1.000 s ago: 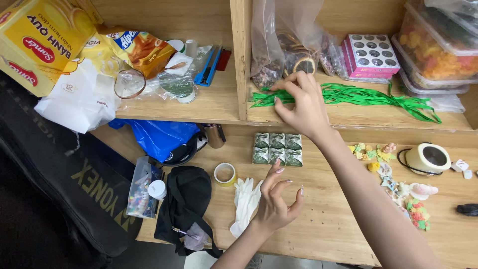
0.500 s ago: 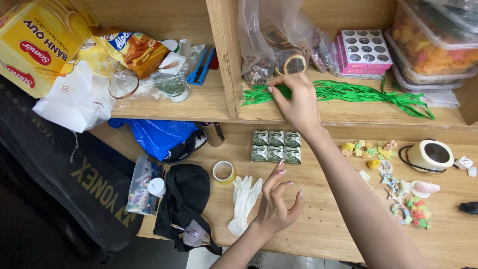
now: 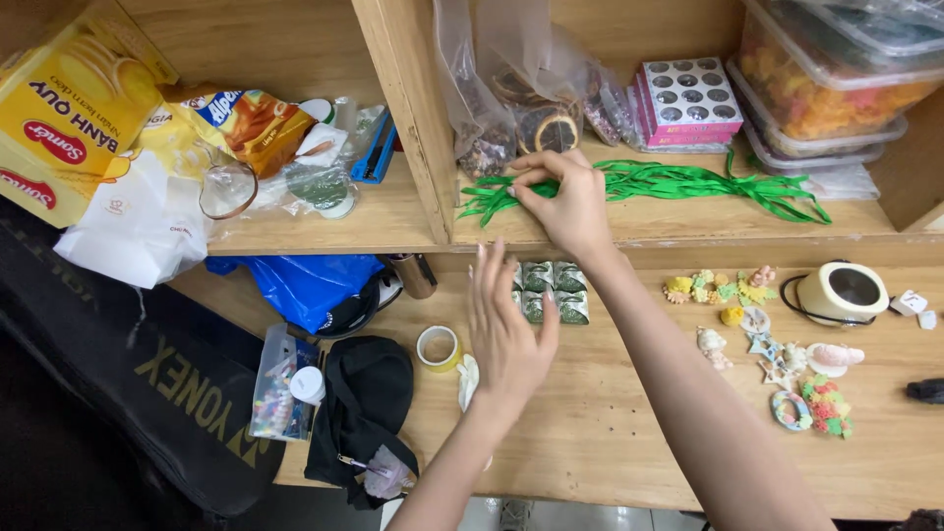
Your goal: Wrapping small packaged items with green decorative ribbons.
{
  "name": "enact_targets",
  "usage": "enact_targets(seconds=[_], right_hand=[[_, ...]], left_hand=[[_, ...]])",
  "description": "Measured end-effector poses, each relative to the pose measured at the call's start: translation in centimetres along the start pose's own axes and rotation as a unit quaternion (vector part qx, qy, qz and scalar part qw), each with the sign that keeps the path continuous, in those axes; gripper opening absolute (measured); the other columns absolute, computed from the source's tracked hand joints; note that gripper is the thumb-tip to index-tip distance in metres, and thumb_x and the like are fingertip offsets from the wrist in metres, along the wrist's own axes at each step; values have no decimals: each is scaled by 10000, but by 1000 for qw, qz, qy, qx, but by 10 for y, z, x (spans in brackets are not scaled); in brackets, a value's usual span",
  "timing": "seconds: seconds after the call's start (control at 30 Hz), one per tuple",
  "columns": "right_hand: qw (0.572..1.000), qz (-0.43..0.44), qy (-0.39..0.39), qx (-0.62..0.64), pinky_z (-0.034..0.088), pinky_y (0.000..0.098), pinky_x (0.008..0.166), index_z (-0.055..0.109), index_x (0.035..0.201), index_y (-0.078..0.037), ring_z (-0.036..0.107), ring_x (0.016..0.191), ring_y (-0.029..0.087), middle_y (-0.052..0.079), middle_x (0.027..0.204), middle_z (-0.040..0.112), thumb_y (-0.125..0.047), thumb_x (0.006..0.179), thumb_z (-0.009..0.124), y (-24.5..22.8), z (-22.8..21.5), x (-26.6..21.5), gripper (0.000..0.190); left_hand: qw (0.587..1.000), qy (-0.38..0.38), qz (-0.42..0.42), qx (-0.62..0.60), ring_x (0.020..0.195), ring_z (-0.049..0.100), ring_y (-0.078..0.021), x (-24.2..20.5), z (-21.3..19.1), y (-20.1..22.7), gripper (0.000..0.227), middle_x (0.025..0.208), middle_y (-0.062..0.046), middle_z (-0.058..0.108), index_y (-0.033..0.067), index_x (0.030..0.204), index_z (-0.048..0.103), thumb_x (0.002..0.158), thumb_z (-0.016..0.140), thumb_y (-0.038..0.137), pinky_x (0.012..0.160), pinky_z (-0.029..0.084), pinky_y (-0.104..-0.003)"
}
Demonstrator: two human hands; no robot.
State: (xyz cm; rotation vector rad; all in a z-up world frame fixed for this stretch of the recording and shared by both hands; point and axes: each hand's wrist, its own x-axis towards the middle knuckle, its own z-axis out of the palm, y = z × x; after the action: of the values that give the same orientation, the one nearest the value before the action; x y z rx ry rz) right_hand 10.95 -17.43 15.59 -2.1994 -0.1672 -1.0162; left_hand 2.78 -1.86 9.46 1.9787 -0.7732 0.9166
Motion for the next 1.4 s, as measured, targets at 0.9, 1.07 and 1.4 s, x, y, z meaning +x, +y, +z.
enact_targets(seconds=[0.9, 1.07, 1.4], right_hand=[[998, -35, -36, 40, 482, 380, 977, 825, 926, -124, 611, 1037, 263, 57, 989, 748, -148, 779, 819, 13, -2, 0, 149], [996, -32, -53, 62, 467, 385, 999, 825, 951, -136, 618, 1057, 249, 52, 1006, 761, -164, 789, 823, 15, -6, 3, 165], [999, -2, -32, 39, 486, 366, 986, 823, 876, -130, 626, 1034, 229, 42, 959, 764, -202, 782, 843, 12, -4, 0, 120]], left_hand=[[929, -69, 49, 360, 1397, 494, -363, 35, 35, -41, 732, 1444, -230, 554, -72, 1401, 554, 1037, 504, 561, 1242, 286, -457], [937, -90, 50, 335, 1379, 484, -386, 38, 32, -43, 833, 1427, -253, 552, -94, 1401, 529, 993, 499, 632, 1235, 278, -468], [908, -104, 66, 400, 1380, 473, -371, 36, 35, -42, 942, 1450, -219, 545, -78, 1433, 513, 935, 460, 720, 1235, 255, -459]])
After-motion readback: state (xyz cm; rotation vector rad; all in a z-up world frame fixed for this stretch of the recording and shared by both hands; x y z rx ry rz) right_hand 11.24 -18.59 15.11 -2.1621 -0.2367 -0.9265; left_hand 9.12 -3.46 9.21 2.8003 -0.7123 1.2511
